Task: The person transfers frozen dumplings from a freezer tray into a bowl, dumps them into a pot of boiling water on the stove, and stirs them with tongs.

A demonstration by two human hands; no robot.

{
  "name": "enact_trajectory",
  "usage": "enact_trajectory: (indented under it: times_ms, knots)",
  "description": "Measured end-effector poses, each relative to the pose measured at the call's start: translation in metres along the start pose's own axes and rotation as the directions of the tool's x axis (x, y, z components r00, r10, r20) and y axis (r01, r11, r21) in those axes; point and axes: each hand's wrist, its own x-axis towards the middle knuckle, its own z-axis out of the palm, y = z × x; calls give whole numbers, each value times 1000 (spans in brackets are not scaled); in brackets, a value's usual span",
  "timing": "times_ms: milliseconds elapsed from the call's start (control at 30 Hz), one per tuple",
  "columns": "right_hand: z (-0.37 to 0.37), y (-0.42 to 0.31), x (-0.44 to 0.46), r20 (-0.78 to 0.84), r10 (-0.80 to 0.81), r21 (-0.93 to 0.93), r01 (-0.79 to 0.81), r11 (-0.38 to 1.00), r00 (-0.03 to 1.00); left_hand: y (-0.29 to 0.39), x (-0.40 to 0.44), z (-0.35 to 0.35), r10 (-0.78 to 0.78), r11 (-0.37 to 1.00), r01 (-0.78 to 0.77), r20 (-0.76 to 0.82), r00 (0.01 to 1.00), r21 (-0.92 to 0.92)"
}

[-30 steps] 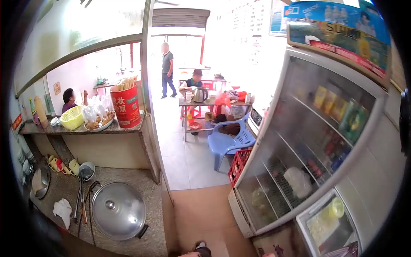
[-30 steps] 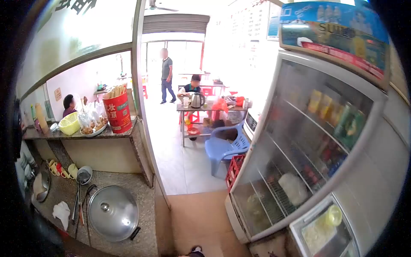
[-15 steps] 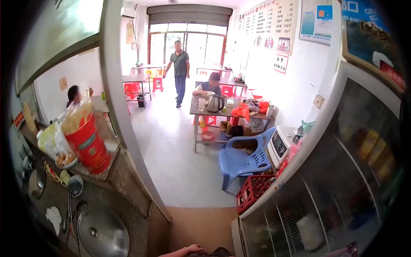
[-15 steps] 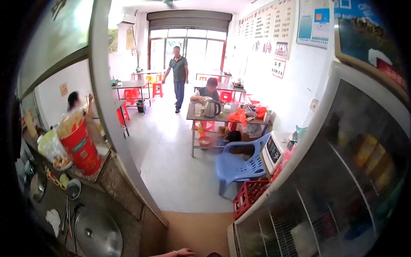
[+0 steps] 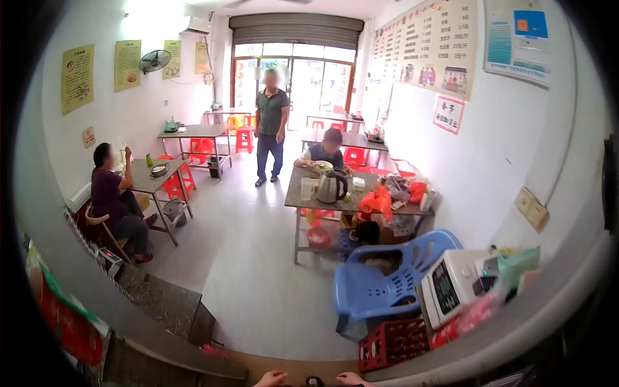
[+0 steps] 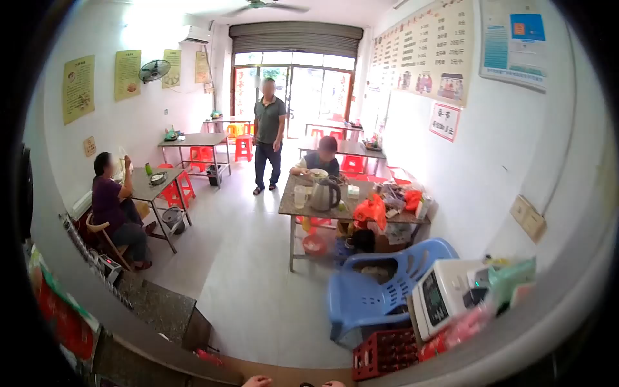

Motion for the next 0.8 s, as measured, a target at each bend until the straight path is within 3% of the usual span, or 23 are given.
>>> enact_trajectory:
  times_ms: [100,167,233,300,367,400,433,467,500,567,667,733,800]
  knots:
    - [-87,-38,73,27,-80,-135,83,987,996,127,26,-37,149,948,-179,-129,980,-262]
    - [-136,-73,123,-10,-85,-36,85,996,996,217,30,-71,291,847,-382,-281,915,-368]
    - [-181,-111,171,-193,-185,-26,183,983,964,292,28,-113,455,716,-572,-354,817,-400]
    - [-223,-150,218,-245,-170,48,187,981,954,368,26,-158,680,459,-769,-381,627,-445]
    - [-230,-177,255,-281,-137,133,180,975,950,450,12,-199,850,247,-917,-385,361,-315]
    - [-231,-182,282,-281,-46,206,107,973,959,485,2,-220,916,140,-950,-326,232,-280]
    - [-228,-178,316,-271,38,265,36,963,962,517,-12,-240,958,25,-969,-271,93,-244]
    - [-222,-172,342,-264,8,232,55,971,964,552,-28,-256,983,-79,-966,-178,-35,-247]
    - [-231,-194,342,-127,90,337,-42,941,988,584,-43,-271,984,-176,-951,-83,-160,-253]
    - [-225,-195,377,-6,40,359,-35,933,999,636,-56,-301,926,-301,-899,126,-355,-317]
    - [-246,-248,378,39,12,293,-23,956,999,680,-37,-332,933,-345,-862,-31,-360,-371]
    - [-262,-272,406,80,1,287,-24,958,997,725,-14,-373,807,-303,-856,366,-464,-418]
    - [-278,-271,450,120,2,281,-36,959,993,744,9,-397,842,-304,-867,315,-439,-396]
